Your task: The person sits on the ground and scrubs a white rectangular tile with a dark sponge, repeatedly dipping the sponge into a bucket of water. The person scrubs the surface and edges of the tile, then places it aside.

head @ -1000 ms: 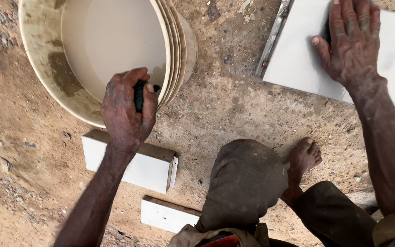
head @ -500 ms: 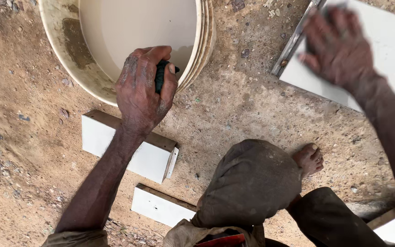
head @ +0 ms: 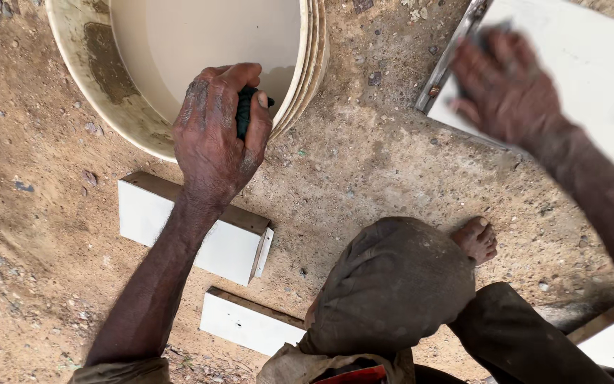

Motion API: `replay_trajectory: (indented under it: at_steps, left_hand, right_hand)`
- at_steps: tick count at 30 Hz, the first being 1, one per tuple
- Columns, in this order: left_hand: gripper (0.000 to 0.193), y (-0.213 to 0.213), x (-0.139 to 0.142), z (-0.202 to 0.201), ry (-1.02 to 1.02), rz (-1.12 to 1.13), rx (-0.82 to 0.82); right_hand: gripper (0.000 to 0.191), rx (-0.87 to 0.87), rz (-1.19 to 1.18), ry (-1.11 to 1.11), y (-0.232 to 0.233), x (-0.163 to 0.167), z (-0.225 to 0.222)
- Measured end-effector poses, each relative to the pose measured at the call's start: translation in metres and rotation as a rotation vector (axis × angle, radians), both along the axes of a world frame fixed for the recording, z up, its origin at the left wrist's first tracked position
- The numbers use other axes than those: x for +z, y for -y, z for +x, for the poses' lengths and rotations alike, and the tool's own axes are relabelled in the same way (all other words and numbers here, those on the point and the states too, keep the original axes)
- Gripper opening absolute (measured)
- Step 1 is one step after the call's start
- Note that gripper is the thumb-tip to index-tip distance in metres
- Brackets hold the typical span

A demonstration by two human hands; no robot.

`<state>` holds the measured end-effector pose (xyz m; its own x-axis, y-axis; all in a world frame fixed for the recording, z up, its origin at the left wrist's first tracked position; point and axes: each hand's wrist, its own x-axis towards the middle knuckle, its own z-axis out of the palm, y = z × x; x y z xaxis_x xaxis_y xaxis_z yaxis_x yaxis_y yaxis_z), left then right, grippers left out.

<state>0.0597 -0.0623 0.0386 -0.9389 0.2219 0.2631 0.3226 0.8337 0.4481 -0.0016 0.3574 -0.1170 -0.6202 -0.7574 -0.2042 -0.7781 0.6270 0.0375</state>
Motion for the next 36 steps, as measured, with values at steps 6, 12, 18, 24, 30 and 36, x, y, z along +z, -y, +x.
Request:
replay_trajectory:
  at_steps: [6, 12, 18, 24, 30, 36]
  left_hand:
    - [0.021, 0.002, -0.002, -0.001, -0.038, -0.034, -0.009]
    - [0.023, 0.007, -0.012, 0.0, -0.077, -0.046, -0.02]
    - [0.026, 0.008, -0.017, -0.001, -0.098, -0.014, -0.064]
    - [0.027, 0.008, -0.012, -0.001, -0.151, -0.032, -0.073]
    - [0.027, 0.009, -0.012, -0.001, -0.086, -0.016, -0.081]
    - [0.023, 0.007, -0.015, -0.001, -0.077, -0.006, -0.049]
  right_hand:
    - [0.085, -0.255, -0.208, 0.195, -0.015, -0.002, -0.037]
    - [0.077, 0.203, -0.02, 0.325, 0.009, -0.005, 0.024]
    - [0.08, -0.134, -0.214, 0.315, -0.017, -0.011, -0.02]
    - [0.073, 0.033, -0.262, 0.371, -0.011, -0.016, 0.0]
    - [0.077, -0.068, -0.359, 0.205, -0.014, -0.013, -0.017]
    - [0.076, -0.045, -0.237, 0.284, -0.019, -0.012, -0.004]
